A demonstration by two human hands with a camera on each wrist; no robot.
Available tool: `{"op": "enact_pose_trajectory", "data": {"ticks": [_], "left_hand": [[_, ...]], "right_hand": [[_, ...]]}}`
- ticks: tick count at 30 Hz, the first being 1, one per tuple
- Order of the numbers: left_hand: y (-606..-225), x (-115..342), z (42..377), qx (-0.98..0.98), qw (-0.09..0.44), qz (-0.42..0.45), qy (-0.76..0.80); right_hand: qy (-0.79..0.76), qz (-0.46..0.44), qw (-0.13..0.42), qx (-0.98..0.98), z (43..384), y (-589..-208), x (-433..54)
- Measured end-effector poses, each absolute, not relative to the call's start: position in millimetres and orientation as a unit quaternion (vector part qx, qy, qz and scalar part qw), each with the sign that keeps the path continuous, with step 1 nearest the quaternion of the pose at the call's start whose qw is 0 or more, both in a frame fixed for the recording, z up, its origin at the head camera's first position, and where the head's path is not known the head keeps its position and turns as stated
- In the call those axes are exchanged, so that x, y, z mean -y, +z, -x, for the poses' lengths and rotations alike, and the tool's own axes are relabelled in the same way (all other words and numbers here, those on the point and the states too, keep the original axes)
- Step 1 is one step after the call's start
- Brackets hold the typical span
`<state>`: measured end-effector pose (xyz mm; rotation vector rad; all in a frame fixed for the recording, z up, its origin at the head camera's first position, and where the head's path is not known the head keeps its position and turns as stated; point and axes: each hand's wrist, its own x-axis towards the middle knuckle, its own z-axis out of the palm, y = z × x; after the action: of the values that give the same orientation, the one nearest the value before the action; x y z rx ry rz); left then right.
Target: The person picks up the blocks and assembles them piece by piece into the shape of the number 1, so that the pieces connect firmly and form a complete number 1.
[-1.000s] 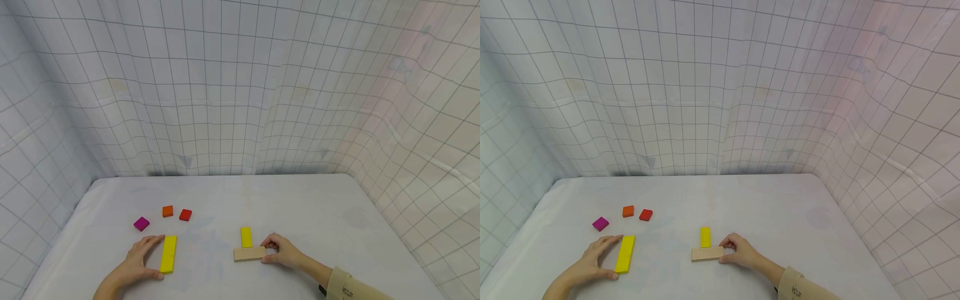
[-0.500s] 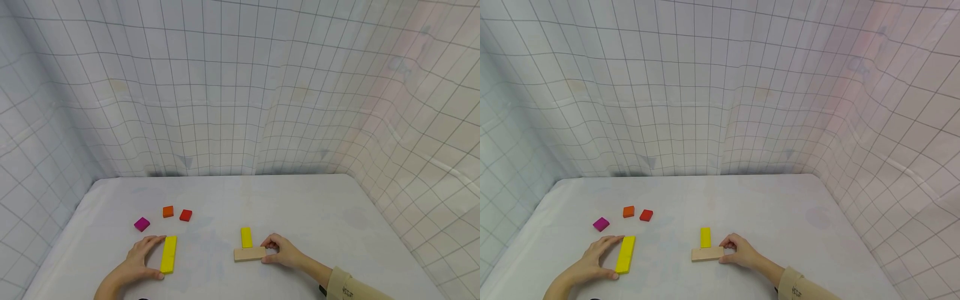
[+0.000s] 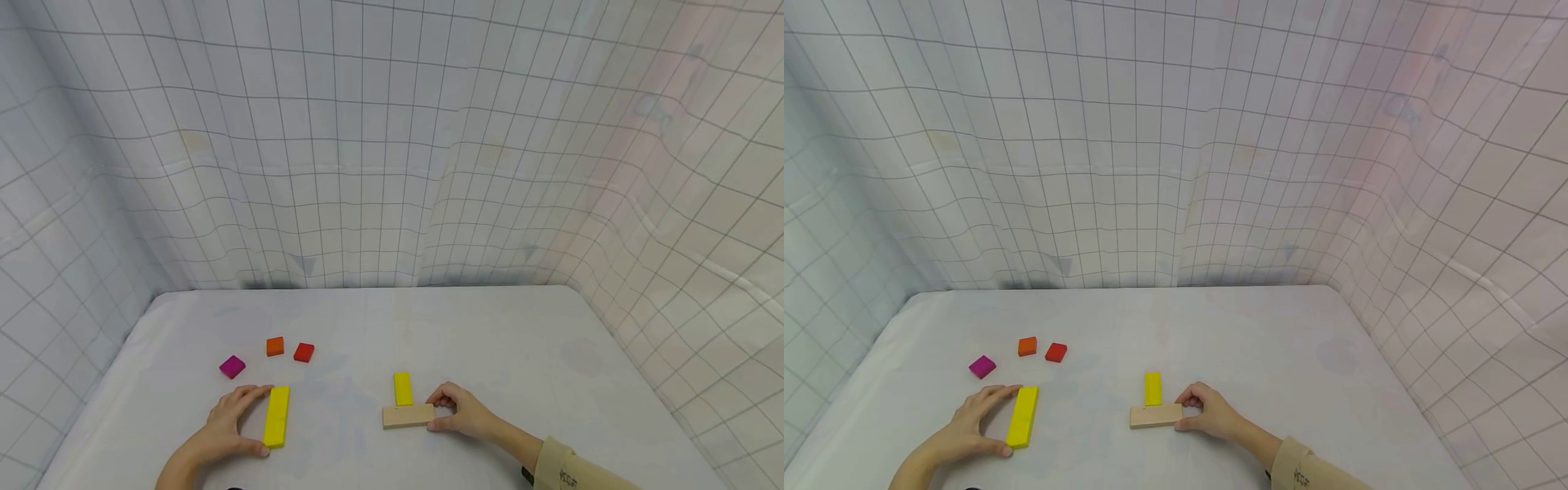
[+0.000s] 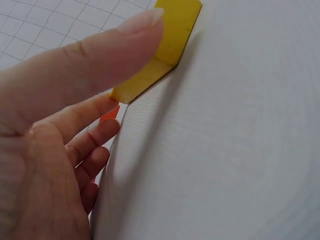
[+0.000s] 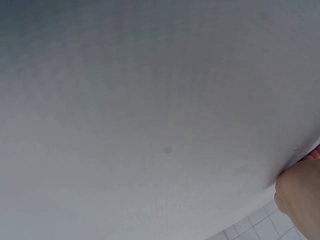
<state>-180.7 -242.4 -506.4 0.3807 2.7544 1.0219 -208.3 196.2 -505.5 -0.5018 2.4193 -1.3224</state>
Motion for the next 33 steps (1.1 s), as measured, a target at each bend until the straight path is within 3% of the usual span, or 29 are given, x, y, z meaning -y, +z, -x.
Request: {"op": "enact_pose_trajectory", "data": {"ticks": [33], "left_hand": [[-510.5,227.9,186.0,-0.927,0.022,-0.084,0.364]], "right_hand": [[-0.47,0.184,0.166,-0.847,208.5,-506.8,-197.4]]}}
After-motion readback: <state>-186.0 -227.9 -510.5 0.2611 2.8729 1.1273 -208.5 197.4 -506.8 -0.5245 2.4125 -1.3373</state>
